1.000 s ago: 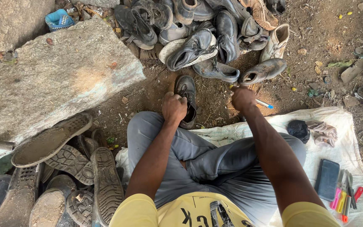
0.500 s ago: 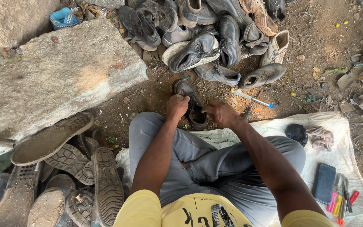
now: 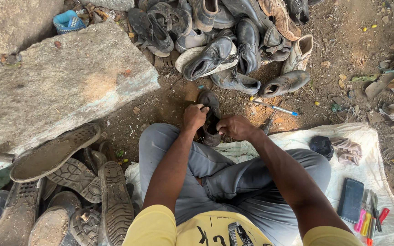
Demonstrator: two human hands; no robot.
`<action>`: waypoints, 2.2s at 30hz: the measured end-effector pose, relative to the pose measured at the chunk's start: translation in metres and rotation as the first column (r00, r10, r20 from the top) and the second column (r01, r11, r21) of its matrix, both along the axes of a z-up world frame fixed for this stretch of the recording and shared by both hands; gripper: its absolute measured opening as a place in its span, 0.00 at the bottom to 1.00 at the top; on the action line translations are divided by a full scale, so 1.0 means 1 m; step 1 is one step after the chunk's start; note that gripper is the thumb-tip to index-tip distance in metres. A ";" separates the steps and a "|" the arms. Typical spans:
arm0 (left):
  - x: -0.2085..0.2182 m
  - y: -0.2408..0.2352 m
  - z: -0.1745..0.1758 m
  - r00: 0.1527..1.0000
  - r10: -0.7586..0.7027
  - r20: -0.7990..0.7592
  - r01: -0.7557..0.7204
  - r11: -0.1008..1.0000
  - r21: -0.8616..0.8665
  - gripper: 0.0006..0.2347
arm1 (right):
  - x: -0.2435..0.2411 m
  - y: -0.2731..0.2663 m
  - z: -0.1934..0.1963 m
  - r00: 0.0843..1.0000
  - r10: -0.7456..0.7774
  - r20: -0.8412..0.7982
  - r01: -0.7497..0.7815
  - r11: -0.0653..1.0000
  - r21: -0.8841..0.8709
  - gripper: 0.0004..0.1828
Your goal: The person sits on a sack and uses a knife to scrape and pry at the sole and upper of a worn shoe. They repeatedly pick up different shoes from a large pile, scrape them, and toss them aside before selecting another shoe to work on.
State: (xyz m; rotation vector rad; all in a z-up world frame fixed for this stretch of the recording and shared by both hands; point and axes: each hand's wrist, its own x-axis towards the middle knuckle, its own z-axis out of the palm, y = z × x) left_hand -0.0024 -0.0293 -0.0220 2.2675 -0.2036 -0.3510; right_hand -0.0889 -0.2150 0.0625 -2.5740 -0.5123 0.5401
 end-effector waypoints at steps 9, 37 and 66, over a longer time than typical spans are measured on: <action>-0.013 0.010 0.030 0.899 0.062 -0.433 -0.114 0.989 -0.096 0.36 | 0.027 -0.036 0.016 0.543 -0.667 -0.510 0.815 0.272 0.512 0.06; 0.021 -0.004 0.081 0.857 -0.478 -0.191 0.333 0.798 -0.502 0.31 | 0.031 -0.042 0.010 0.730 -0.229 -0.644 0.674 0.087 0.733 0.65; 0.031 -0.028 0.012 0.922 -0.111 -0.371 -0.105 0.850 -0.516 0.21 | -0.018 -0.335 0.037 -0.183 -0.808 0.560 0.742 0.260 0.618 0.61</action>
